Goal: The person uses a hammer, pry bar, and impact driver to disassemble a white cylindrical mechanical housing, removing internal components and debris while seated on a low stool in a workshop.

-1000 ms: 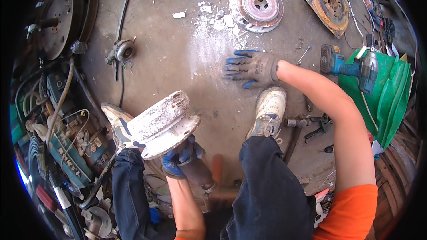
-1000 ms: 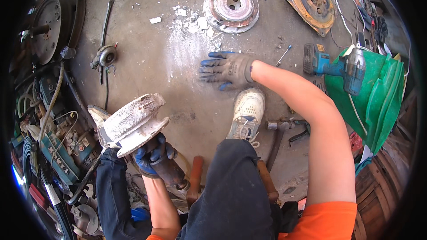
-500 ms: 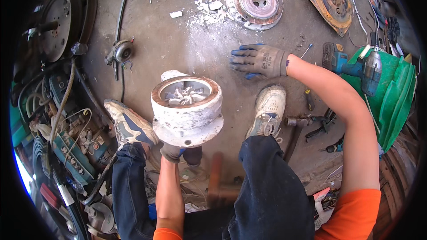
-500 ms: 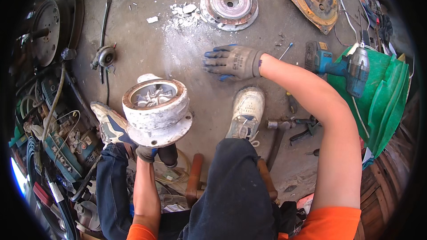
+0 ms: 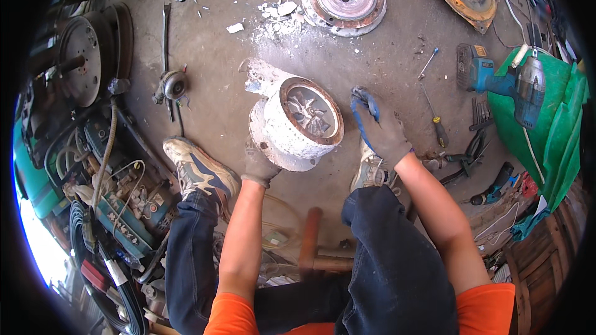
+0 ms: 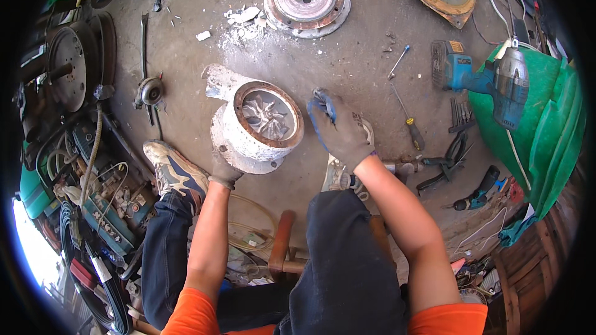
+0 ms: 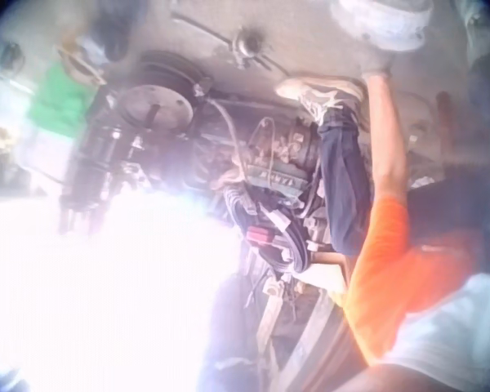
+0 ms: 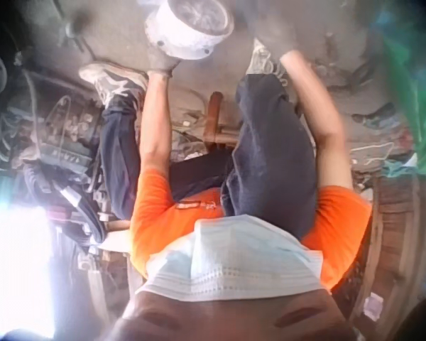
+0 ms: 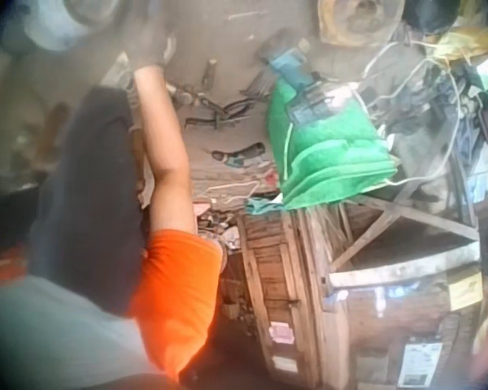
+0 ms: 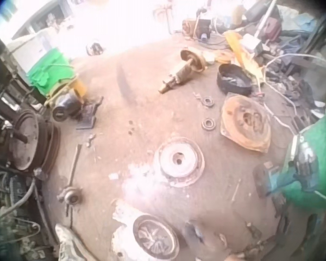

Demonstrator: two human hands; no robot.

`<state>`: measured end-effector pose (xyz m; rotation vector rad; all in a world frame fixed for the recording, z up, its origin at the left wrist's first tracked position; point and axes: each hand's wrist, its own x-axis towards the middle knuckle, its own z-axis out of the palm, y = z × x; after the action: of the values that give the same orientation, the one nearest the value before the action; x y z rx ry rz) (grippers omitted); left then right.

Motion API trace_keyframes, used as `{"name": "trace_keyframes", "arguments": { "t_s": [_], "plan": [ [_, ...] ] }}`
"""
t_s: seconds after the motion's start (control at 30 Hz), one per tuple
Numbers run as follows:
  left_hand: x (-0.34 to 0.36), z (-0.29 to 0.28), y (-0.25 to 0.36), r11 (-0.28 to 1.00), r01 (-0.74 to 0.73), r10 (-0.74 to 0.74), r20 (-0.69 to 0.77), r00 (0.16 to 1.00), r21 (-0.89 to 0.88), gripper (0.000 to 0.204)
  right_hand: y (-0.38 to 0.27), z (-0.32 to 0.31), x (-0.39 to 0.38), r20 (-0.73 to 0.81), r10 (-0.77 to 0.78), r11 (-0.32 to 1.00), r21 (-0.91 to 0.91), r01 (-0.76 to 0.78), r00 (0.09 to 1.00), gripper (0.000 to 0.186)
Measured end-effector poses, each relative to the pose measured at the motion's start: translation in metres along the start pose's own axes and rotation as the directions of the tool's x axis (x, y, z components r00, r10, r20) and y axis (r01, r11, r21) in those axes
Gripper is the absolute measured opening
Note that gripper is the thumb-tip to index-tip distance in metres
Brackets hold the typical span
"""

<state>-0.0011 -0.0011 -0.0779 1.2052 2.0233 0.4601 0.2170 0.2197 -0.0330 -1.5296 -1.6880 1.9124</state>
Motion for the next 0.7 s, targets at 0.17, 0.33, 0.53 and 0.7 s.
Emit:
{"name": "trace_keyframes", "arguments": {
  "t_s": [0.17,0.33,0.53,0.7],
  "plan": [
    [-0.011,0.004,-0.013,0.98,0.067,-0.095,0.142,0.985,0.187,0.079,-0.003,0.011,-0.014,0.143,0.032,0.999,0.015,-0.035,0.989,0.045],
    [-0.013,-0.005,-0.021,0.972,0.016,-0.061,0.187,0.98,0.233,0.073,-0.003,0.013,-0.001,0.243,0.043,0.999,-0.009,-0.042,0.969,0.053],
    [-0.005,-0.024,-0.003,0.971,0.222,-0.205,0.175,0.963,-0.087,0.072,-0.006,0.007,0.011,0.31,0.194,0.98,-0.032,-0.194,0.931,0.055],
    [-0.017,-0.025,-0.016,0.971,0.21,-0.191,0.155,0.969,-0.112,0.077,-0.012,0.01,0.023,0.354,0.169,0.983,0.0,-0.181,0.92,0.053]
  ]
}}
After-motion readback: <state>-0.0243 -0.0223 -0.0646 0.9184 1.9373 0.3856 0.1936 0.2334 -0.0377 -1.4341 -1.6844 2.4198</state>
